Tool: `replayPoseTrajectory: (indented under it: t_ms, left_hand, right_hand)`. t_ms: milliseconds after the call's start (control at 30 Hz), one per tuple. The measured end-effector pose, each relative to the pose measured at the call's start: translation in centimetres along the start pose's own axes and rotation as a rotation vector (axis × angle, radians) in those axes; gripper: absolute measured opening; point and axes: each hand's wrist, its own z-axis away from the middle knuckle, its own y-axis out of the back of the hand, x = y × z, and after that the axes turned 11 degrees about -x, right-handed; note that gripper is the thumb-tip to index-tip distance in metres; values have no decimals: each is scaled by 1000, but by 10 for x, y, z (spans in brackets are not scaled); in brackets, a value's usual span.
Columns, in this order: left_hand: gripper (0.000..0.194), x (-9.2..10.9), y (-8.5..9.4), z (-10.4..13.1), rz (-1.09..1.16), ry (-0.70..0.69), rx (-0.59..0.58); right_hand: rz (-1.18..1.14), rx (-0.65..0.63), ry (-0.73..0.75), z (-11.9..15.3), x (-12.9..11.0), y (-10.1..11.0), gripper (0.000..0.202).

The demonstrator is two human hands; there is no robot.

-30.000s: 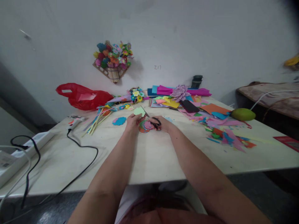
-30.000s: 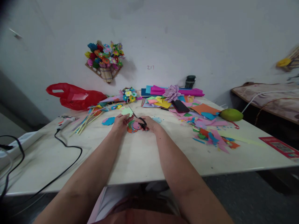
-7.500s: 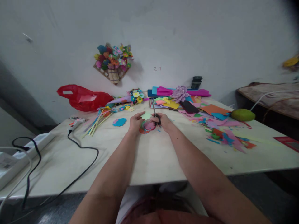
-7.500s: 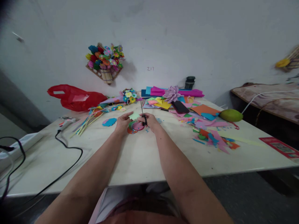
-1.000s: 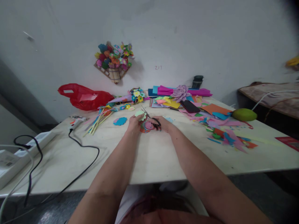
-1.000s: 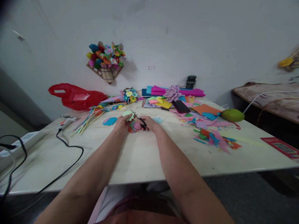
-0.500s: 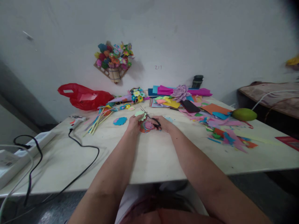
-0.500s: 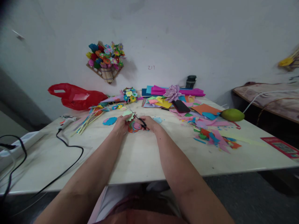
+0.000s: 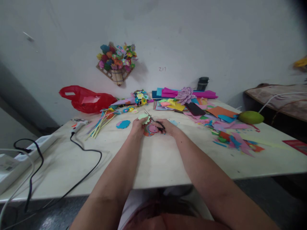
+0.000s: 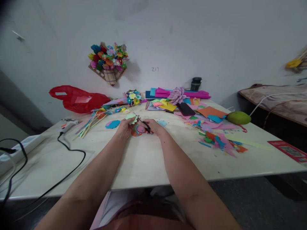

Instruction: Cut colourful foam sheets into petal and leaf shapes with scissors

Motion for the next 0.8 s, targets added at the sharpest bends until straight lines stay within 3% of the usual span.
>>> replayPoseTrajectory:
  t_ms: [800]
  left_hand:
    - [20,-2,4,-2,14,8,9]
  right_hand:
    - [-48,1,-27,-2,3,0,21]
